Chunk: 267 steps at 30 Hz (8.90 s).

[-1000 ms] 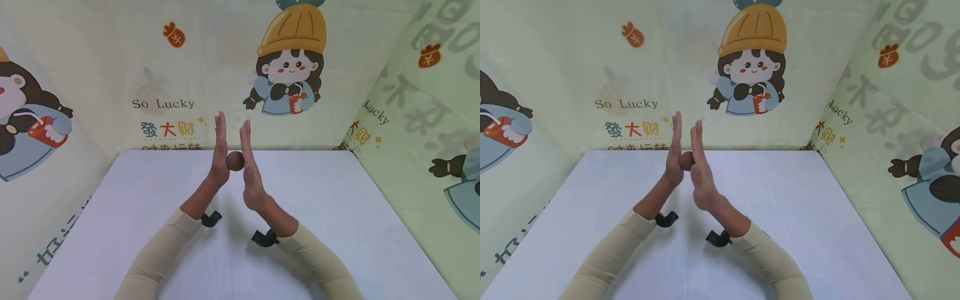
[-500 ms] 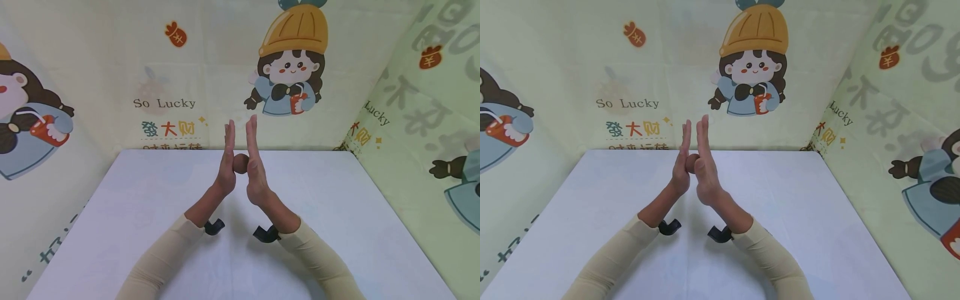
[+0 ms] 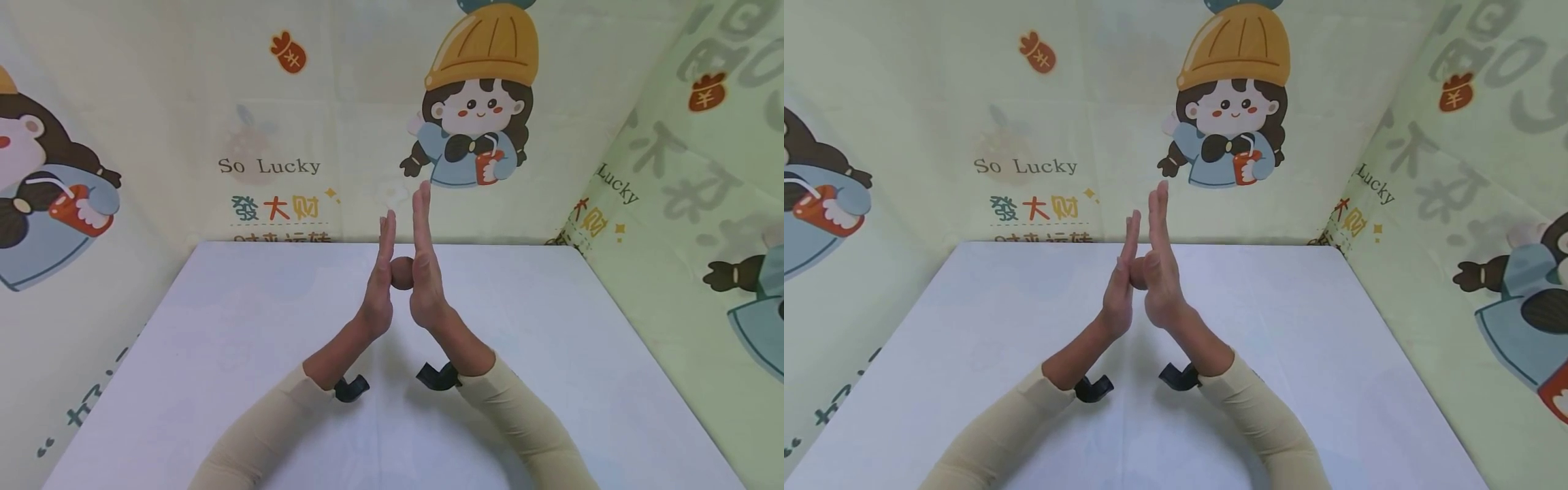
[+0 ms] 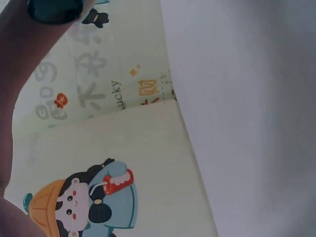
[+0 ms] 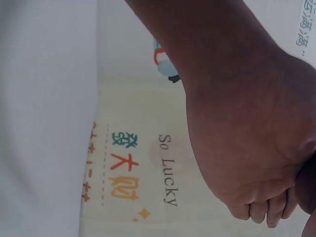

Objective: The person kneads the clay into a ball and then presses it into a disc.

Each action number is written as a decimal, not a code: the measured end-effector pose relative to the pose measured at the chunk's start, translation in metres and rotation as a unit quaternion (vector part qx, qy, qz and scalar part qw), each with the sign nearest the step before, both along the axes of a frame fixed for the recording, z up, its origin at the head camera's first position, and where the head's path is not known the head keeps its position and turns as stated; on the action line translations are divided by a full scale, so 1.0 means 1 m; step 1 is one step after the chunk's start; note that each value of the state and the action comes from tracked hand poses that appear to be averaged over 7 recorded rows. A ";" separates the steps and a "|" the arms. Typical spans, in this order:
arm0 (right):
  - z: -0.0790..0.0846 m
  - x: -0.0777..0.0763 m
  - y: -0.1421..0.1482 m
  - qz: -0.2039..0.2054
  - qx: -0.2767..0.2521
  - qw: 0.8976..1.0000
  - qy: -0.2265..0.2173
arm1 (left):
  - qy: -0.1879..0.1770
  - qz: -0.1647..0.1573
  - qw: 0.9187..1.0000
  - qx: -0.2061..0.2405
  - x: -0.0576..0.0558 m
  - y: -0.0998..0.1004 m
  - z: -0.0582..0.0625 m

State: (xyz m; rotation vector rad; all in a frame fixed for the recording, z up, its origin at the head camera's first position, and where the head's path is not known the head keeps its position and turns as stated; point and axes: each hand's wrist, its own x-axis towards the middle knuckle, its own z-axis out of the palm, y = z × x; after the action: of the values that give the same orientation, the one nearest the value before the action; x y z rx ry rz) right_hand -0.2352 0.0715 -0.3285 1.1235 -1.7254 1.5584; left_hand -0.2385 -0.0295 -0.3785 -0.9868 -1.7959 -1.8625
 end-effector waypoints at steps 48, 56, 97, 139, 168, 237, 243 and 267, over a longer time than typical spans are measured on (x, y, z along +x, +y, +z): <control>-0.032 -0.002 -0.010 0.042 0.015 0.997 -0.058 | 0.031 0.018 0.996 0.081 0.008 -0.017 0.070; -0.039 0.005 -0.015 0.053 0.023 0.996 -0.072 | 0.028 0.035 0.994 0.098 -0.002 -0.022 0.070; -0.006 0.006 -0.015 0.008 0.018 1.000 -0.022 | -0.051 0.014 0.998 0.020 -0.032 -0.020 0.008; -0.025 -0.018 0.001 -0.013 0.008 0.999 -0.032 | 0.012 -0.029 0.998 0.061 0.019 -0.007 0.040; -0.051 0.001 -0.020 0.014 0.042 0.996 -0.072 | 0.004 0.031 0.994 0.104 -0.016 -0.028 0.054; -0.008 -0.020 0.007 -0.031 -0.003 0.999 0.011 | -0.007 -0.044 0.999 0.030 0.015 0.004 0.017; -0.013 -0.020 0.009 -0.014 -0.002 1.000 0.004 | 0.013 -0.034 0.998 0.043 0.019 0.004 0.028; -0.033 -0.014 -0.009 -0.005 0.044 0.998 -0.046 | -0.025 -0.008 0.996 0.082 0.001 -0.017 0.063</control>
State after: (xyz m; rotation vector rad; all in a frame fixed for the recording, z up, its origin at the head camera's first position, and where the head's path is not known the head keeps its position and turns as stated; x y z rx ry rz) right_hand -0.2492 0.0625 -0.3612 1.1001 -1.8730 1.5636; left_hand -0.2374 -0.0462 -0.3151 -0.9049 -1.6357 -2.0247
